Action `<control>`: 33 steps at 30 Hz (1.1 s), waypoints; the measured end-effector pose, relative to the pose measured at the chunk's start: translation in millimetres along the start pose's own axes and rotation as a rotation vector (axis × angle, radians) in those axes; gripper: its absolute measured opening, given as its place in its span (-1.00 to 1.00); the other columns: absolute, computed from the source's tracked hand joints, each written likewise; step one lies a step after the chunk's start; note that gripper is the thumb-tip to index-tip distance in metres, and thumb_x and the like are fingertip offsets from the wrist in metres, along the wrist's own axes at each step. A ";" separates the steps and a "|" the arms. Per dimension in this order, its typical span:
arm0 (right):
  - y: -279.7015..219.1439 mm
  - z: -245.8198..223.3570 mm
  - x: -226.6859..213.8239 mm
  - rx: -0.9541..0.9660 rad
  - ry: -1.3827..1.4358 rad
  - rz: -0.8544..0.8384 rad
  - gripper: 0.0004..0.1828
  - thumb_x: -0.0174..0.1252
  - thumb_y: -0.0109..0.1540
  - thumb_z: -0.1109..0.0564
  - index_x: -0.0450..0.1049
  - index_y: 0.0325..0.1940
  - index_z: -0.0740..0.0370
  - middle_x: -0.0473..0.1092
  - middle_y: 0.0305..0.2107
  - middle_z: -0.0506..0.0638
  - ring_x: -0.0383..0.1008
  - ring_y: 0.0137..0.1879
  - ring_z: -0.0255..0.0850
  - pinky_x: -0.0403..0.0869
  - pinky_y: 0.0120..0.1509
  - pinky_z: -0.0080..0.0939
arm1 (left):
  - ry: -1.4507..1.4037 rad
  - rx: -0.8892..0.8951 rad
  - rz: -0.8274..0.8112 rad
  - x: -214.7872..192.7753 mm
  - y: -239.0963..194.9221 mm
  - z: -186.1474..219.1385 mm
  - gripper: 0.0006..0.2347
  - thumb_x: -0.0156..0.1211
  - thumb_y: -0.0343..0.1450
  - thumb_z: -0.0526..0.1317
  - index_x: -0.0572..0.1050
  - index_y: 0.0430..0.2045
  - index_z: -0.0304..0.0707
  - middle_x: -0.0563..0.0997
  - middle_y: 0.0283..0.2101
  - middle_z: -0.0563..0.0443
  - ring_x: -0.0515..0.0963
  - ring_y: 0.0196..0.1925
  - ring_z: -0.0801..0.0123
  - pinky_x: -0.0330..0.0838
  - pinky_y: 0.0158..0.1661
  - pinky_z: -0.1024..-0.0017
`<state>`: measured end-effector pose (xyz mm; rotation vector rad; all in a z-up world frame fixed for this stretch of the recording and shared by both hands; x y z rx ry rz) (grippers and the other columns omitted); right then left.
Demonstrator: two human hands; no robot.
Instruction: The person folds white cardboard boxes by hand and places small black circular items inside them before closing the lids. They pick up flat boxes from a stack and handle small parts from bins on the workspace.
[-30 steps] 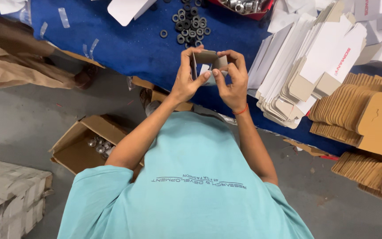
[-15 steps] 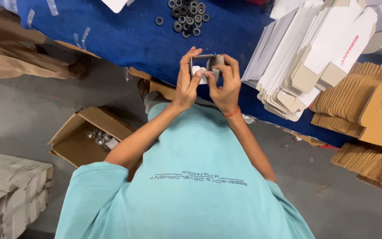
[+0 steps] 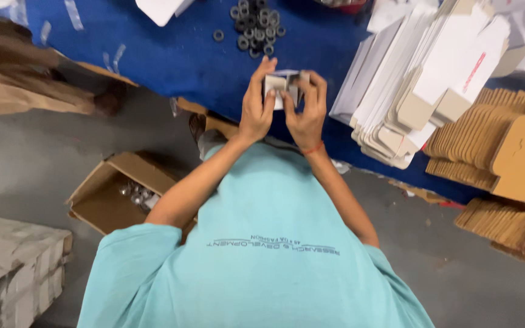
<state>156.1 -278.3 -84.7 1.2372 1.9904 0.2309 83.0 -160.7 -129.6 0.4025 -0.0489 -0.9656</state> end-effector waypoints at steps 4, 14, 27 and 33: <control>-1.4 10.2 5.3 0.070 0.097 0.016 -0.42 0.25 0.33 0.27 0.18 0.38 0.28 0.26 0.23 0.22 0.41 0.27 0.03 0.49 0.24 -0.11 | 0.033 -0.019 0.061 6.4 1.5 -6.7 -0.61 -0.12 0.56 -0.42 0.21 0.35 -0.37 0.31 0.48 -0.23 0.13 0.64 -0.05 0.08 0.58 0.11; -14.8 34.2 31.7 0.355 0.461 -0.109 -0.47 -0.13 0.49 0.26 0.04 0.57 0.24 0.10 0.50 0.15 0.10 0.64 0.00 0.15 0.74 -0.02 | -0.457 -0.211 -0.027 1.0 7.1 -1.0 -0.55 -0.03 0.54 -0.29 0.26 0.38 -0.41 0.26 0.49 -0.19 0.00 0.64 0.07 -0.05 0.55 0.18; -19.6 24.9 27.5 0.258 0.535 -0.199 -0.34 0.01 0.48 0.18 -0.11 0.61 0.21 -0.06 0.55 0.10 -0.05 0.68 0.02 0.05 0.77 0.02 | -0.357 -0.279 0.140 6.9 8.8 -13.7 -0.63 -0.07 0.41 -0.52 0.47 0.10 -0.40 0.55 0.24 -0.20 0.35 0.49 0.11 0.30 0.42 0.27; -14.3 32.4 20.2 0.468 1.248 -0.124 -0.43 -0.20 0.53 -0.04 0.17 0.57 0.30 0.12 0.53 0.09 0.06 0.66 -0.08 0.09 0.77 -0.10 | -0.510 -0.231 0.078 0.0 6.9 -4.5 -0.69 -0.11 0.59 -0.26 0.45 0.18 -0.39 0.47 0.33 -0.20 0.18 0.57 0.08 0.03 0.54 0.18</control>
Point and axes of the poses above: each hand's wrist, its own y-axis towards the middle knuckle, its own x-axis out of the palm, z = x × y, the point moved 5 cm from there along y, towards the middle knuckle
